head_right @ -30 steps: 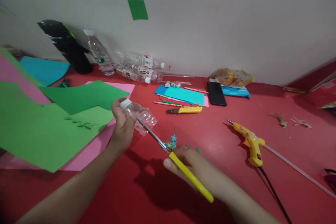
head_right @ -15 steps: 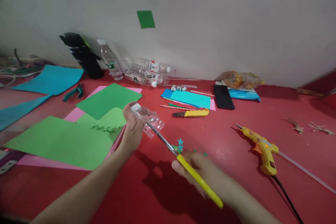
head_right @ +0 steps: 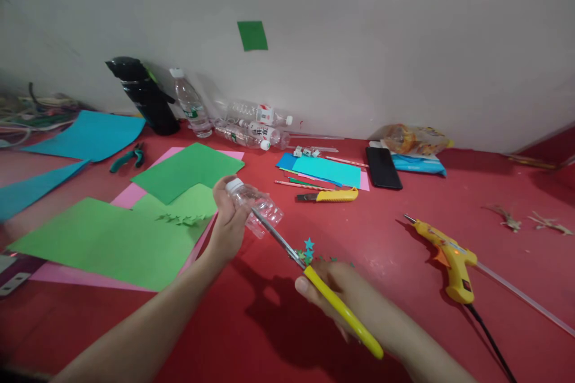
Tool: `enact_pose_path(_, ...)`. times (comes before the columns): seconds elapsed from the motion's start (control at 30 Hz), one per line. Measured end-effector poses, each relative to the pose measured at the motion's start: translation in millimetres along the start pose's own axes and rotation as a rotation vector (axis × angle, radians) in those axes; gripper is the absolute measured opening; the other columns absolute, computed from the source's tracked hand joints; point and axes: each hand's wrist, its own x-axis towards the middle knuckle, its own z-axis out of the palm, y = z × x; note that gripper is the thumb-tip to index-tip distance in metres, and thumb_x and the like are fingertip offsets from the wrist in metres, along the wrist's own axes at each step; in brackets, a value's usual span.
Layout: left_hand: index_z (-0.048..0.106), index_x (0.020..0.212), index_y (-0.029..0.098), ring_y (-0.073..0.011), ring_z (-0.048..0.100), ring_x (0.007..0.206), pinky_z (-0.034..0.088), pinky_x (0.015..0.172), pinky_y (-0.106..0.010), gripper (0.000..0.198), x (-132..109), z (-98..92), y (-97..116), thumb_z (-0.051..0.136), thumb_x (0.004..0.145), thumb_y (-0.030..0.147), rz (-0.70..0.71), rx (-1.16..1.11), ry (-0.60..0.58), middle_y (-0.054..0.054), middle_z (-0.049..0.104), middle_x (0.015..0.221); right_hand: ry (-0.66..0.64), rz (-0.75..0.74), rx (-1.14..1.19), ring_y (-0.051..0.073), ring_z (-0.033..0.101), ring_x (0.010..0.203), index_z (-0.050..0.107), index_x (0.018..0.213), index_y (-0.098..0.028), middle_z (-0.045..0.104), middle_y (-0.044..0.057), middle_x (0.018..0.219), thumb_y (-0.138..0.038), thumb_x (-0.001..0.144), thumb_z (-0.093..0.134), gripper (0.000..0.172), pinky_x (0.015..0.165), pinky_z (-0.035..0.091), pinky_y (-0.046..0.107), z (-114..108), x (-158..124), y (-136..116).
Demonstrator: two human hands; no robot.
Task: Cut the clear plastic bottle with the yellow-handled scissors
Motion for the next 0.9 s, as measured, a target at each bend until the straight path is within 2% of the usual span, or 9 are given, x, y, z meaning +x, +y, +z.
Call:
enact_pose_path(0.2, 0.032, 0.117, 0.028, -0.0168, 0.067, 0.085, 0.050, 0.091, -0.045, 0.041, -0.8, -0.4, -1.8, 0.056, 0.085, 0.021, 0.011, 0.003, 0.006, 0.001, 0.053, 0.095, -0.002, 0.030, 0.006, 0.006, 0.038, 0.040, 0.046, 0.080, -0.021, 0.036, -0.010, 0.054, -0.074, 0.087, 0.049, 0.053, 0.040, 0.032, 0.018, 0.1, -2.2, -6.7)
enact_pose_path(0.4, 0.031, 0.120, 0.028, -0.0155, 0.066, 0.088, 0.050, 0.090, -0.042, 0.039, -1.2, -1.6, -5.7, 0.053, 0.088, 0.020, 0.025, -0.001, -0.036, 0.000, 0.052, 0.100, -0.024, 0.115, 0.080, 0.005, 0.034, 0.039, 0.049, 0.080, -0.021, 0.037, -0.010, 0.053, -0.083, 0.080, 0.044, 0.063, 0.038, 0.033, 0.017, 0.4, -6.1, -15.5)
enact_pose_path(0.57, 0.030, 0.121, 0.028, -0.0166, 0.066, 0.090, 0.049, 0.091, -0.041, 0.042, -2.2, -3.2, -9.2, 0.055, 0.088, 0.022, 0.012, -0.001, -0.027, 0.000, 0.051, 0.100, 0.030, 0.139, 0.090, 0.005, 0.030, 0.037, 0.050, 0.081, -0.021, 0.035, -0.010, 0.051, -0.085, 0.077, 0.045, 0.064, 0.037, 0.028, 0.016, 2.1, -5.5, -16.5)
enact_pose_path(0.7, 0.031, 0.120, 0.028, -0.0171, 0.066, 0.090, 0.050, 0.091, -0.041, 0.043, -3.3, -1.3, -5.0, 0.057, 0.087, 0.021, -0.035, -0.019, -0.007, 0.000, 0.051, 0.098, 0.046, 0.203, 0.112, 0.006, 0.025, 0.038, 0.048, 0.077, -0.023, 0.030, -0.011, 0.047, -0.081, 0.077, 0.050, 0.059, 0.034, 0.023, 0.017, 3.4, -1.7, -13.6)
enact_pose_path(0.9, 0.032, 0.117, 0.029, -0.0153, 0.067, 0.087, 0.048, 0.093, -0.041, 0.040, -2.2, 0.6, -5.6, 0.055, 0.086, 0.021, -0.052, -0.036, 0.002, 0.002, 0.052, 0.097, 0.046, 0.147, 0.132, 0.006, 0.029, 0.039, 0.050, 0.076, -0.022, 0.034, -0.009, 0.051, -0.076, 0.079, 0.056, 0.054, 0.036, 0.023, 0.019, 1.7, -1.6, -20.1)
